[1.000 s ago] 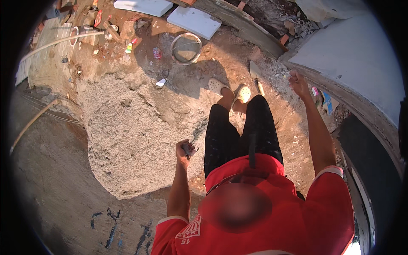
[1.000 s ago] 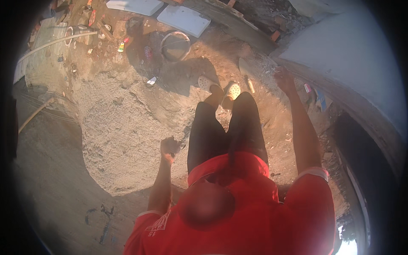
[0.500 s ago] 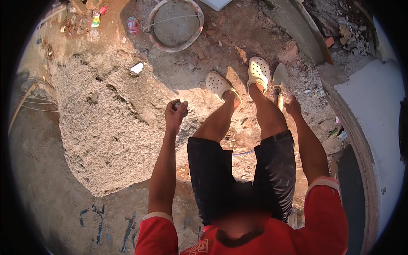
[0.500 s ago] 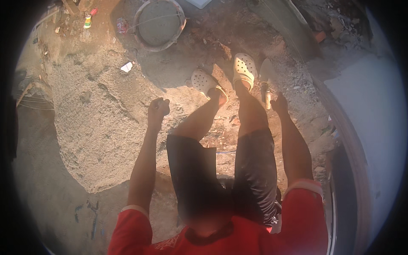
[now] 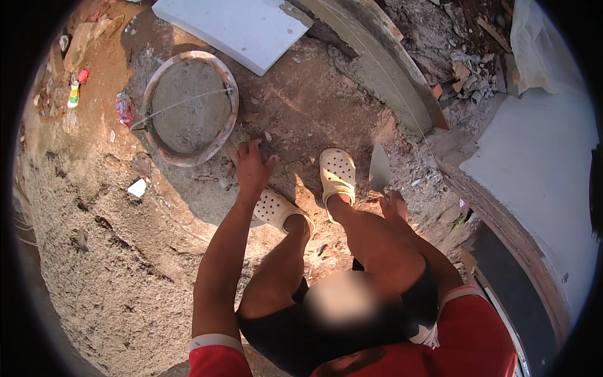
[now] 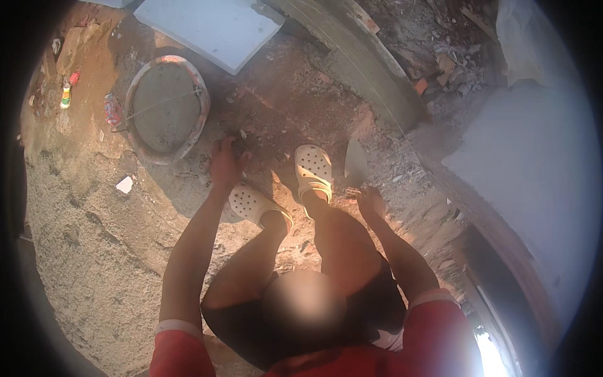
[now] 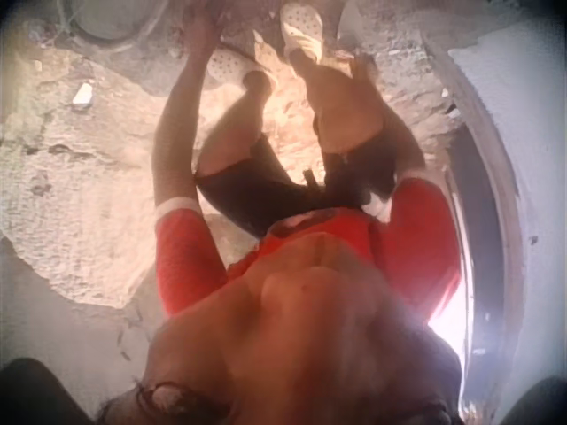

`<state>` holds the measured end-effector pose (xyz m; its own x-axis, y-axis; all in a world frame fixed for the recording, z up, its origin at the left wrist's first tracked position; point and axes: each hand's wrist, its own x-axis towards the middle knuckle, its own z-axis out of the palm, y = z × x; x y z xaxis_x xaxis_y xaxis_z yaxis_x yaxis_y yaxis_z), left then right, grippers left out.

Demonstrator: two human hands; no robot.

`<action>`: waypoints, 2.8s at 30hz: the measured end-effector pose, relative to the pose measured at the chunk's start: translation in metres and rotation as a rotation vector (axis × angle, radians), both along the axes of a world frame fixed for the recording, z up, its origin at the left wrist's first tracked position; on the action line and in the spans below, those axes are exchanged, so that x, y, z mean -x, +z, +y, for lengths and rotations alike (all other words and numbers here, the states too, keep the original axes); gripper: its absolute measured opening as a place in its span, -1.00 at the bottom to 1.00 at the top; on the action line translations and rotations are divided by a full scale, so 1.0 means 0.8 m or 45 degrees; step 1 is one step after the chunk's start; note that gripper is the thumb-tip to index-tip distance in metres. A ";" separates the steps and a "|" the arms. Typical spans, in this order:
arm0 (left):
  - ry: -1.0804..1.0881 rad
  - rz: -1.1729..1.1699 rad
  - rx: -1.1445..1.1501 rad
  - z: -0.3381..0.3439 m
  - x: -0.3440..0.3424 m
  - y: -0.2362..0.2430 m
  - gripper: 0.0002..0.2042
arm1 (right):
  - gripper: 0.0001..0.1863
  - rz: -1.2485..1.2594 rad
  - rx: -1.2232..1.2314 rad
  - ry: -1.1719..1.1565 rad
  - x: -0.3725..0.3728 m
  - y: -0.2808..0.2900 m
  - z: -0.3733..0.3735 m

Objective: The person scoops mortar from a metal bowl using a trowel and applies it to a partially built brick wall. They then place bricks onto the mortar, align them, and tap them into position. The process repeats as additional bricks are added to extend the wall.

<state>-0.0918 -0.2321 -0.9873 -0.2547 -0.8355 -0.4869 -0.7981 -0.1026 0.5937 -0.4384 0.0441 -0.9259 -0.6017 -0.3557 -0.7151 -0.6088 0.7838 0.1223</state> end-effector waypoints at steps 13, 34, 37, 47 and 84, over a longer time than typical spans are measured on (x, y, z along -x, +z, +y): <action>-0.097 0.297 0.604 -0.008 -0.008 0.044 -0.45 | -0.66 -0.639 1.013 0.174 0.019 -0.019 -0.297; 1.292 1.324 -0.126 -0.166 -0.037 0.207 -0.62 | -0.53 -0.700 1.173 0.321 0.004 -0.041 -0.322; 1.025 1.049 -0.238 -0.144 -0.036 0.217 -0.58 | -0.54 -0.750 1.139 0.191 0.012 -0.039 -0.325; 0.692 0.789 0.035 -0.181 -0.064 0.189 -0.53 | -0.49 -0.738 1.211 0.812 -0.036 0.032 -0.408; 0.256 0.267 0.903 -0.262 -0.288 -0.133 -0.20 | -0.64 -0.319 1.454 1.102 -0.155 -0.007 -0.378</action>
